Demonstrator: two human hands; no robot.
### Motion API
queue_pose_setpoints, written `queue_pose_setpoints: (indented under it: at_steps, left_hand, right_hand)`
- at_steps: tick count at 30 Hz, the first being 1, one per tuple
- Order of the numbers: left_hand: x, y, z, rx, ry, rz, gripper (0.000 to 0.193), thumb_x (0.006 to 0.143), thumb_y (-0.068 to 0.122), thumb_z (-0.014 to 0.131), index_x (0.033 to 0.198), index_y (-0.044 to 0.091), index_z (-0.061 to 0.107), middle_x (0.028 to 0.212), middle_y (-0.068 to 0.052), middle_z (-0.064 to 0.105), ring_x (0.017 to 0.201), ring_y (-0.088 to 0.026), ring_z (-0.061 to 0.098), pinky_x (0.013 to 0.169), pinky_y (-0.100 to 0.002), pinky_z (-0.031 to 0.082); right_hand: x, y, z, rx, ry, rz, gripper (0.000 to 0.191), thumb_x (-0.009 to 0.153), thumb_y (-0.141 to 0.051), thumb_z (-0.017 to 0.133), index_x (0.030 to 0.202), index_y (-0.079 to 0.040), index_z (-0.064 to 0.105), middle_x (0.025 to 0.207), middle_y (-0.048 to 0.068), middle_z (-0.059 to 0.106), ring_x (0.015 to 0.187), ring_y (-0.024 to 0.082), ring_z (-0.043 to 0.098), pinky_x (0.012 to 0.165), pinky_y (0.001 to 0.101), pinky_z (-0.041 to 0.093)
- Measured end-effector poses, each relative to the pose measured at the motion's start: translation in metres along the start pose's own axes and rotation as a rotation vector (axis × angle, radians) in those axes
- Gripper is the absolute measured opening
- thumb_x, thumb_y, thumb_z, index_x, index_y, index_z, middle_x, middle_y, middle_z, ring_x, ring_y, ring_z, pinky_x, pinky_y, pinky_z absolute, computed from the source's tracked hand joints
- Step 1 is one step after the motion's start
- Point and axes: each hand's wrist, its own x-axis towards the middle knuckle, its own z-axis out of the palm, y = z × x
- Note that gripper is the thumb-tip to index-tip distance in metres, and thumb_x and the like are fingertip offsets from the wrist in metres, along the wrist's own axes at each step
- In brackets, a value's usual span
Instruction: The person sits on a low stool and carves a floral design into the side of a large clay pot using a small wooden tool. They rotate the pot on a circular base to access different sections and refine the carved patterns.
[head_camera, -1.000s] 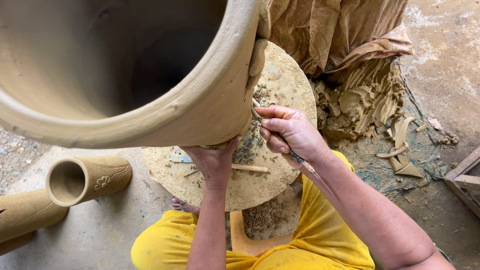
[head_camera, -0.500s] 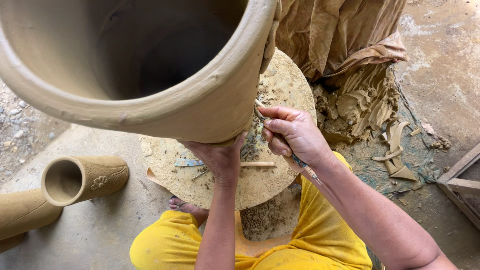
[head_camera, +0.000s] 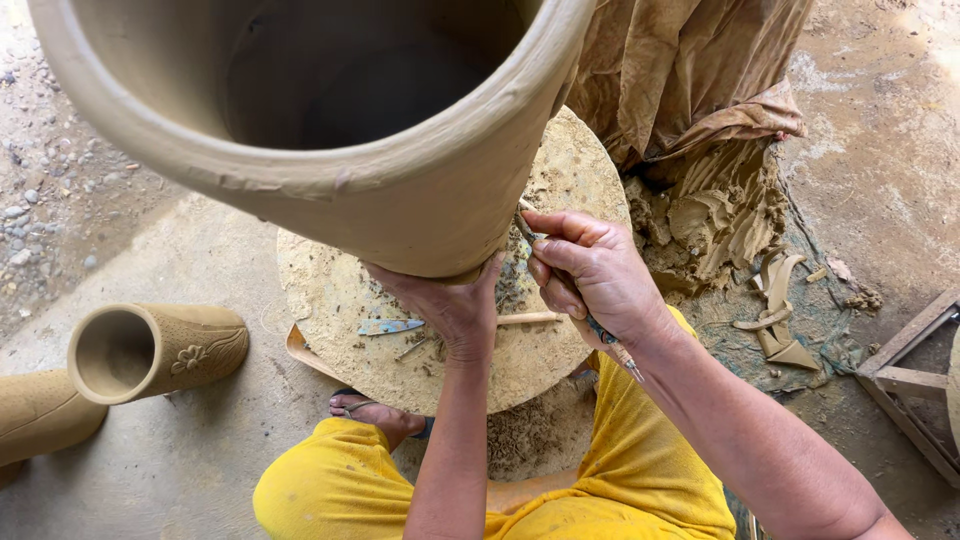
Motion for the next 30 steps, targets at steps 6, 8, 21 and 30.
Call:
queue_pose_setpoints:
  at_steps: [6, 8, 21, 30]
  left_hand:
    - [-0.007, 0.003, 0.000, -0.037, -0.012, -0.066, 0.156, 0.061, 0.048, 0.102, 0.162, 0.005, -0.008, 0.165, -0.031, 0.016, 0.153, -0.049, 0.030, 0.126, -0.062, 0.030]
    - [-0.008, 0.003, 0.002, -0.024, -0.025, -0.101, 0.157, 0.059, 0.047, 0.102, 0.161, 0.003, -0.009, 0.165, -0.031, 0.016, 0.152, -0.050, 0.029, 0.125, -0.063, 0.029]
    - [-0.021, -0.014, 0.019, 0.047, -0.019, -0.134, 0.158, 0.064, 0.057, 0.097, 0.158, 0.001, -0.016, 0.163, -0.036, 0.007, 0.154, -0.053, 0.019, 0.125, -0.069, 0.020]
    - [-0.022, -0.005, 0.011, 0.007, -0.028, -0.193, 0.156, 0.064, 0.055, 0.098, 0.158, -0.007, -0.011, 0.163, -0.040, 0.009, 0.154, -0.056, 0.017, 0.121, -0.069, 0.021]
  right_hand:
    - [-0.006, 0.000, 0.004, -0.009, 0.000, -0.024, 0.036, 0.096, 0.002, 0.056, 0.130, 0.007, 0.063, 0.072, 0.010, 0.063, 0.039, 0.006, 0.043, 0.037, 0.0210, 0.034]
    - [-0.007, 0.000, 0.005, -0.034, -0.002, -0.033, 0.036, 0.096, 0.001, 0.056, 0.131, 0.007, 0.062, 0.072, 0.010, 0.064, 0.039, 0.007, 0.043, 0.037, 0.0212, 0.035]
    - [-0.020, 0.004, 0.025, -0.152, 0.077, -0.095, 0.038, 0.095, 0.001, 0.058, 0.133, 0.005, 0.062, 0.071, 0.006, 0.063, 0.041, 0.005, 0.045, 0.037, 0.0208, 0.036]
    - [-0.034, 0.010, 0.040, -0.154, 0.086, -0.111, 0.037, 0.095, 0.000, 0.059, 0.132, 0.004, 0.064, 0.068, 0.003, 0.063, 0.040, 0.004, 0.044, 0.035, 0.0205, 0.035]
